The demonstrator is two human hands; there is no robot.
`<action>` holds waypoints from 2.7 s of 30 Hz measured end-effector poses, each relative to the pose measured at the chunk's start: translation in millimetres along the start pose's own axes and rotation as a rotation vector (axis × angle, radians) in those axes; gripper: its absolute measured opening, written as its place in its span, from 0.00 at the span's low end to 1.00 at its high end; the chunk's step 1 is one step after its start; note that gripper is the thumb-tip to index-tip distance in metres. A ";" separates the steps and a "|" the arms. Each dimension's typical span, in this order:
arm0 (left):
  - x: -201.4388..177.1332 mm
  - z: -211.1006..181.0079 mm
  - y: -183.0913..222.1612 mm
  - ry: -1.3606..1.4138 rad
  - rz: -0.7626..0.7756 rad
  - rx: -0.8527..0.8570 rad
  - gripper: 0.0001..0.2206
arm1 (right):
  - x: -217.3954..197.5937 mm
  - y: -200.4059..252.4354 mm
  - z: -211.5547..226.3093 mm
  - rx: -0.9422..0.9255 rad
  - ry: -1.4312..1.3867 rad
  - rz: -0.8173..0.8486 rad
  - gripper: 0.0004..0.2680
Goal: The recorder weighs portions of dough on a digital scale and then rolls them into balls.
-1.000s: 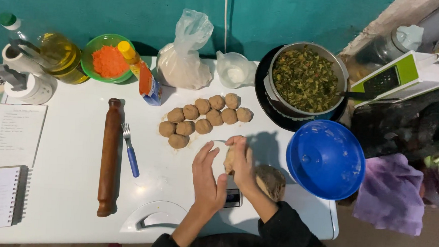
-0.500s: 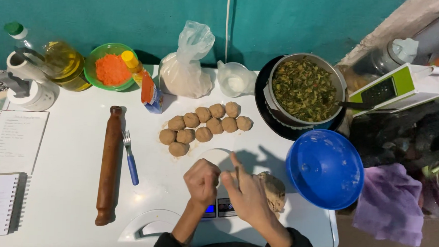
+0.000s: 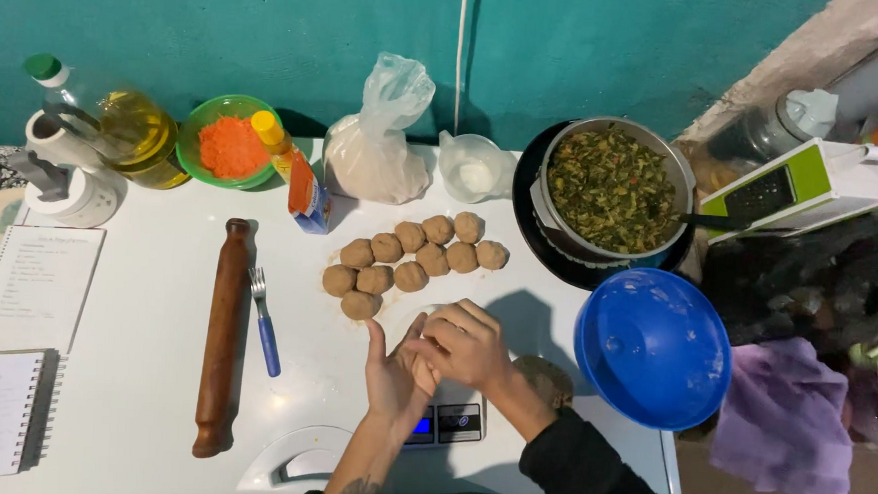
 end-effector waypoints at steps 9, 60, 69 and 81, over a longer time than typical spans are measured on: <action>-62.3 -6.9 10.5 -0.641 -0.434 -0.036 0.26 | 27.4 102.9 -249.2 0.857 -0.609 -0.337 0.25; -100.2 43.9 22.3 -0.963 -0.299 -0.010 0.16 | -25.1 191.1 -76.1 0.548 0.400 0.364 0.35; -46.3 49.3 39.4 -1.693 -0.178 0.119 0.11 | 10.7 201.3 -109.0 0.594 0.307 0.567 0.28; -17.7 82.6 39.9 -1.569 0.060 0.244 0.40 | -56.7 173.2 -45.5 0.663 0.499 0.391 0.22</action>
Point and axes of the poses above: each hand's wrist, its own y-axis away from the middle knuckle, its own x-axis out of the palm, z = x × y, the point moved 9 cm from there along -y, towards the middle knuckle, and after that the axes turned 4 degrees about -x, right-handed, at the moved point
